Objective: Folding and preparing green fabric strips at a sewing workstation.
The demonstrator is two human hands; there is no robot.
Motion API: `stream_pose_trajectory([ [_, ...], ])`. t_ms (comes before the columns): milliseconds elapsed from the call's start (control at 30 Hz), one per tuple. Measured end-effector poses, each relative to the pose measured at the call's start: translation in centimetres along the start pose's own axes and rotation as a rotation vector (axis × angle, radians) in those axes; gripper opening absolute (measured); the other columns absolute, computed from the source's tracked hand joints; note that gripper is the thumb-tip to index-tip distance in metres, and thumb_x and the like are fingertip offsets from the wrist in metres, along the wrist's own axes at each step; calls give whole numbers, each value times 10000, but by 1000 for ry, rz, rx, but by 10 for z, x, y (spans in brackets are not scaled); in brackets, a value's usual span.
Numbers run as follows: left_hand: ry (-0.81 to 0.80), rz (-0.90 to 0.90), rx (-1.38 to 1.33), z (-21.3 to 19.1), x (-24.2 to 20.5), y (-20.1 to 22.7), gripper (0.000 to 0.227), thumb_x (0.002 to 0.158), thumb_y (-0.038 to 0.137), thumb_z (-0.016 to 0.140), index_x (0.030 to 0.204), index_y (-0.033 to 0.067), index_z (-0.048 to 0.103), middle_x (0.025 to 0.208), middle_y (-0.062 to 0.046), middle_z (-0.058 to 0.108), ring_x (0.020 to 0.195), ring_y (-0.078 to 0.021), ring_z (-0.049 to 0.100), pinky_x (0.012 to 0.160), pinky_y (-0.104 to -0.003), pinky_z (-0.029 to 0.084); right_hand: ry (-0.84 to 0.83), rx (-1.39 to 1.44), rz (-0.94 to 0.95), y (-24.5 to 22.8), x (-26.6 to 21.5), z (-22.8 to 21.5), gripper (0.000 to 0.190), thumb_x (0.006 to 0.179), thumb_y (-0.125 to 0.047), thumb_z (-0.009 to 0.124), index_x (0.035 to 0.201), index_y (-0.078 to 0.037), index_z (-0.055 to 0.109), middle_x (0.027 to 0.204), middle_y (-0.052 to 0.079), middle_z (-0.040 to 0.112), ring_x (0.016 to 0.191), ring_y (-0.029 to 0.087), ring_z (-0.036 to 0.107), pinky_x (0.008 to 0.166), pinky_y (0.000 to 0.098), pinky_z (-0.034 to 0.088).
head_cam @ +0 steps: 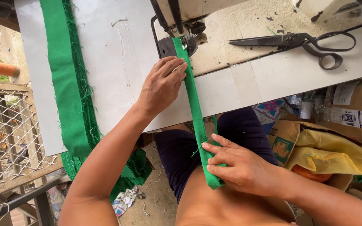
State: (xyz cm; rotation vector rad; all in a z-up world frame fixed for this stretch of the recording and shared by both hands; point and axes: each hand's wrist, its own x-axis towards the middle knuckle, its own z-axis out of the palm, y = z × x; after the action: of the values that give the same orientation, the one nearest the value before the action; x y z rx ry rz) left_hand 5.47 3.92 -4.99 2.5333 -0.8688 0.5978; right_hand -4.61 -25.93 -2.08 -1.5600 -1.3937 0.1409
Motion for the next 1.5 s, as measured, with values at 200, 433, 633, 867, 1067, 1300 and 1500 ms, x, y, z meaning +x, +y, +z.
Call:
stream_pose_trajectory([
  [200, -189, -130, 22, -4, -6, 12, 362, 971, 14, 600, 1331, 11, 640, 1406, -148, 608, 1344, -400, 519, 1021, -530, 489, 148, 165, 71, -8, 1, -8, 215, 925, 5, 700, 1127, -1, 628, 1055, 154, 665, 1271, 516, 640, 1171, 698, 416],
  [433, -221, -430, 98, 26, -12, 32, 443, 1071, 404, 518, 1437, 168, 606, 1514, -73, 494, 1452, -363, 369, 1165, -565, 281, 97, 134, 87, 13, -13, 20, 160, 920, -8, 707, 1071, -2, 656, 1028, 127, 649, 1274, 492, 629, 1160, 668, 425],
  [633, -176, -424, 220, 23, -26, 50, 487, 1083, 426, 546, 1452, 113, 607, 1597, -39, 462, 1528, -361, 320, 1225, -589, 220, 32, 5, 87, 26, -22, 32, 89, 957, 1, 627, 1024, 29, 677, 978, 126, 640, 1274, 470, 620, 1140, 639, 434],
  [867, -109, -343, 87, 5, -19, 47, 393, 1052, 172, 506, 1422, 46, 551, 1484, -152, 504, 1411, -369, 387, 1121, -544, 345, 151, 241, 111, 17, -19, 31, 190, 953, 26, 652, 1137, -20, 662, 1069, 126, 644, 1293, 517, 618, 1185, 670, 401],
  [1067, -350, 92, 135, -18, 13, 8, 327, 939, -33, 648, 1216, 110, 749, 1364, -107, 654, 1352, -396, 505, 1012, -520, 466, 76, 35, 79, 12, -13, 21, 123, 923, 11, 690, 1043, 18, 665, 995, 130, 639, 1256, 489, 636, 1140, 639, 449],
  [1300, -537, 411, 233, -30, 50, -4, 184, 934, 74, 771, 774, 136, 703, 823, 23, 692, 1130, -310, 628, 900, -414, 487, -71, -151, 59, 9, -12, 14, 109, 967, 66, 553, 972, 36, 657, 950, 148, 623, 1274, 472, 614, 1164, 608, 420],
  [1500, -707, 331, 232, -19, 58, -6, 301, 1009, 95, 704, 729, 187, 639, 732, 39, 561, 797, -211, 519, 742, -373, 432, -172, -270, 17, 16, -16, 13, 135, 959, 115, 538, 952, 36, 646, 934, 154, 612, 1263, 481, 613, 1166, 607, 421],
])
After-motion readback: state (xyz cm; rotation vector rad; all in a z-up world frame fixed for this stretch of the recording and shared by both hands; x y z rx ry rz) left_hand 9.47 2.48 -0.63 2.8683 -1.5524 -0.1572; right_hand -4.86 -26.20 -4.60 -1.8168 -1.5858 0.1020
